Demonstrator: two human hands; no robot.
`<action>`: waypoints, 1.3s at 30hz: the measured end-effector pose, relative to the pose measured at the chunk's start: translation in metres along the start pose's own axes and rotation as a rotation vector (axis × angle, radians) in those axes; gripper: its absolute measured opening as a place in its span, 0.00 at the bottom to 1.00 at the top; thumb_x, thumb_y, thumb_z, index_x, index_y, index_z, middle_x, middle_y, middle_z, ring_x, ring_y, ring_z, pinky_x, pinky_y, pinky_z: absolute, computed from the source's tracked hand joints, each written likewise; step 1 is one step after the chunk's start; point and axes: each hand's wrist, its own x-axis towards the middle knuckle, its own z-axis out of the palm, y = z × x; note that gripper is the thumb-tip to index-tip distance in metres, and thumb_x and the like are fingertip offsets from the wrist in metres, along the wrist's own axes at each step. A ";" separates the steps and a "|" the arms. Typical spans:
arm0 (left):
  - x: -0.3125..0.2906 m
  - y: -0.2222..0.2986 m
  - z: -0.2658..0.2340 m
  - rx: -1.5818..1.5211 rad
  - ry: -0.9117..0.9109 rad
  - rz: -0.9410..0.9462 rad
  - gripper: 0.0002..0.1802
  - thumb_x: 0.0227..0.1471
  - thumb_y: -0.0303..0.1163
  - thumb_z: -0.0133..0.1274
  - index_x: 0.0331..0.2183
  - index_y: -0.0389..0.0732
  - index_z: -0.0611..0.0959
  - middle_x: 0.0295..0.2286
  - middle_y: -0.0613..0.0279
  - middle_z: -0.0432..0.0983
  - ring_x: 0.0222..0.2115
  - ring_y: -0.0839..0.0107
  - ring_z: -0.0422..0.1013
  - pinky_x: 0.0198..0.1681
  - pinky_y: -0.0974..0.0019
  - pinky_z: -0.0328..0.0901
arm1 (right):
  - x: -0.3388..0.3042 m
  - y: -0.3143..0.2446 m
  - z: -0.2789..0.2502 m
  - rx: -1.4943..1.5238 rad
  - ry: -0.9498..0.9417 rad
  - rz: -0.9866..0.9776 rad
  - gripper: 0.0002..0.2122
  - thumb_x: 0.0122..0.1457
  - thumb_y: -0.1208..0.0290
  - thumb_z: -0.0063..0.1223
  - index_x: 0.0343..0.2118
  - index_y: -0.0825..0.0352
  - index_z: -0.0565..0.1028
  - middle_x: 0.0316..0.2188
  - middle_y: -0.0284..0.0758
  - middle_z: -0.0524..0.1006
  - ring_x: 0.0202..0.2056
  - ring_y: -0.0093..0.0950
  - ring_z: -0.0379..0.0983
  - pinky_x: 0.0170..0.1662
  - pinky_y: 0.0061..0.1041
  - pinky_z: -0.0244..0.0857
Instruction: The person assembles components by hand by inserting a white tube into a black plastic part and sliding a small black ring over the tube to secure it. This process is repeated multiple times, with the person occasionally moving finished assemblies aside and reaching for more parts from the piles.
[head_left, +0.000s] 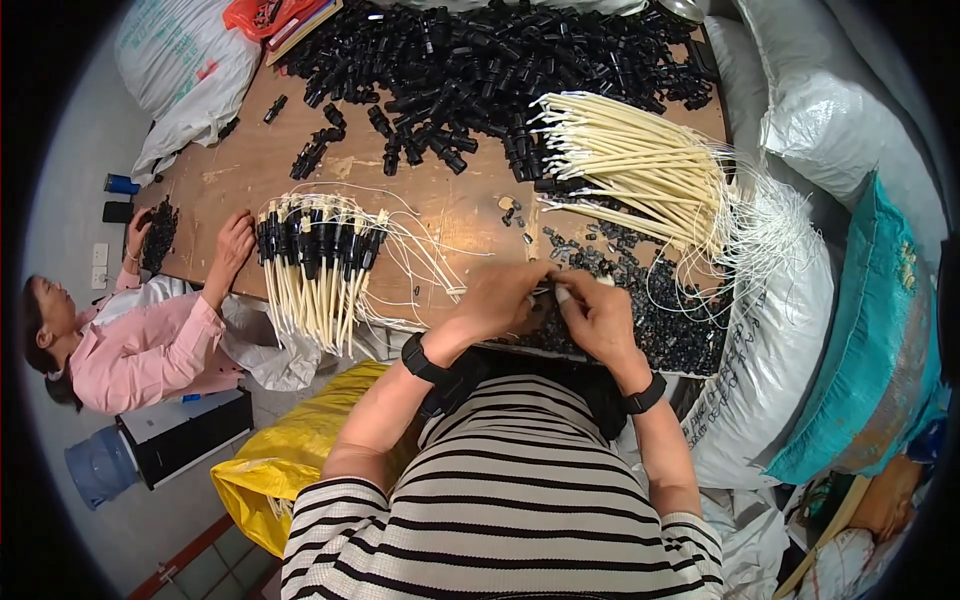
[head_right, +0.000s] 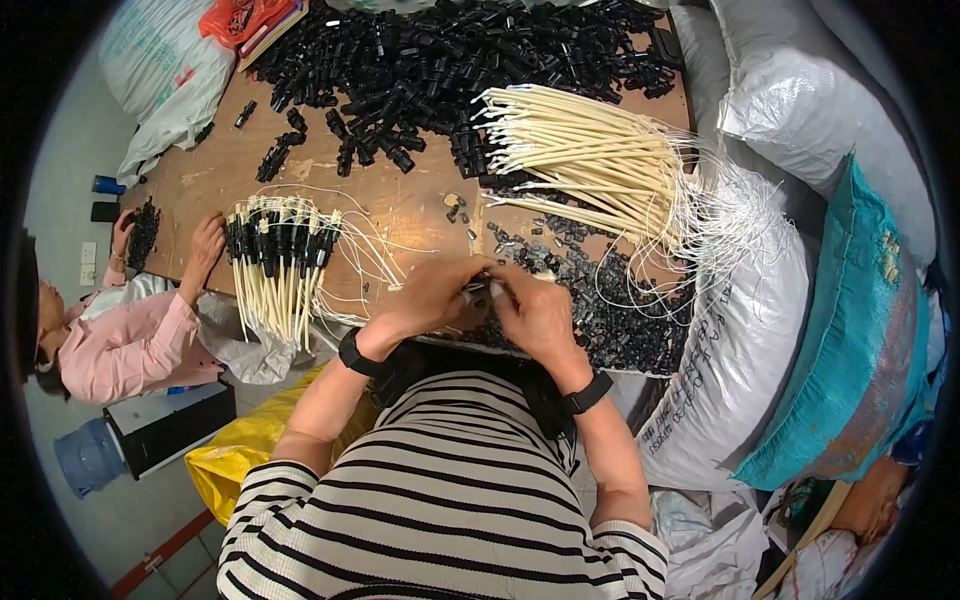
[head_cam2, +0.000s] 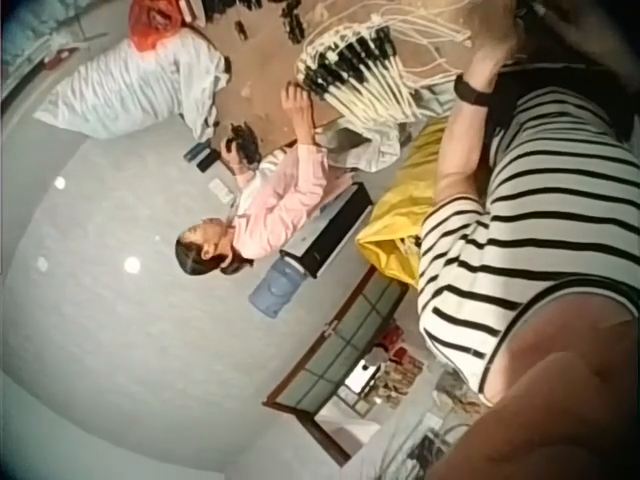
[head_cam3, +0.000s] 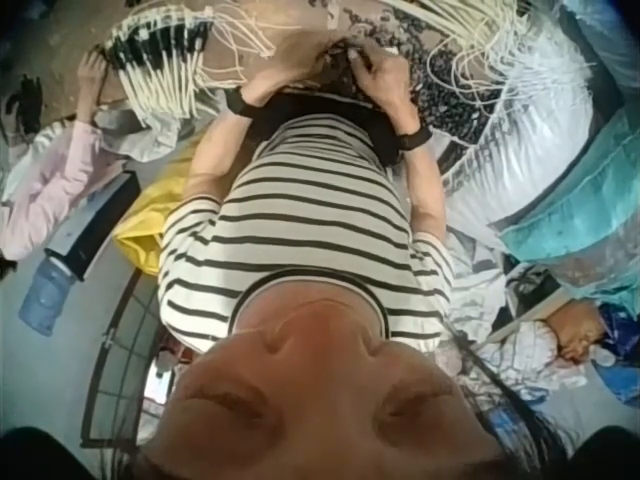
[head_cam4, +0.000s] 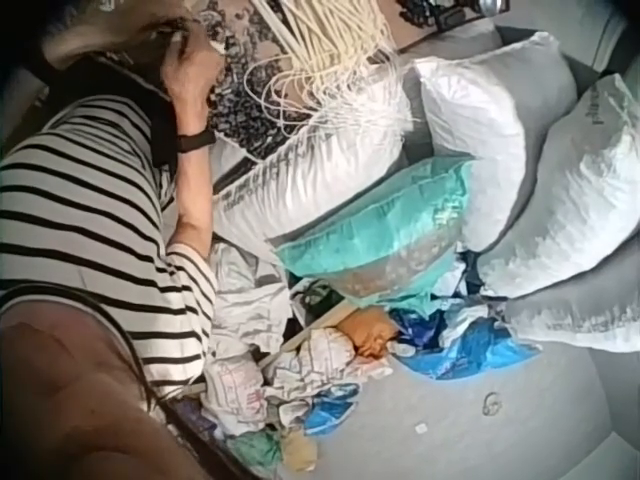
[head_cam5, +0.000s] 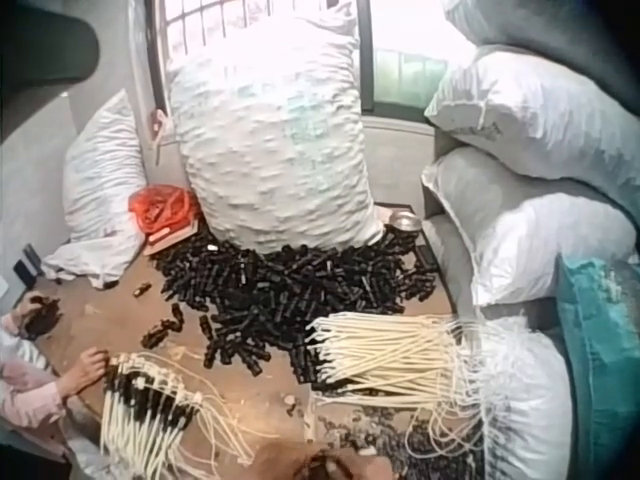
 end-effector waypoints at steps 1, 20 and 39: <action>0.000 0.005 -0.002 -0.071 -0.061 -0.036 0.23 0.40 0.23 0.52 0.43 0.41 0.76 0.35 0.53 0.77 0.37 0.52 0.72 0.38 0.60 0.66 | -0.001 -0.001 0.001 0.075 -0.045 -0.017 0.10 0.50 0.74 0.52 0.36 0.63 0.76 0.19 0.42 0.75 0.21 0.42 0.73 0.23 0.34 0.66; -0.002 -0.017 -0.002 -0.294 0.273 0.338 0.15 0.33 0.14 0.55 0.29 0.39 0.80 0.26 0.63 0.74 0.28 0.66 0.70 0.30 0.67 0.65 | -0.009 -0.007 0.002 0.023 -0.032 0.106 0.08 0.52 0.73 0.53 0.34 0.66 0.78 0.16 0.43 0.72 0.18 0.38 0.72 0.23 0.30 0.64; 0.011 -0.005 0.022 -0.484 0.399 0.172 0.12 0.40 0.15 0.52 0.29 0.39 0.83 0.25 0.68 0.75 0.26 0.79 0.70 0.30 0.76 0.64 | 0.004 0.014 0.019 0.008 0.278 0.139 0.04 0.51 0.72 0.56 0.29 0.65 0.77 0.13 0.37 0.71 0.15 0.32 0.69 0.20 0.28 0.60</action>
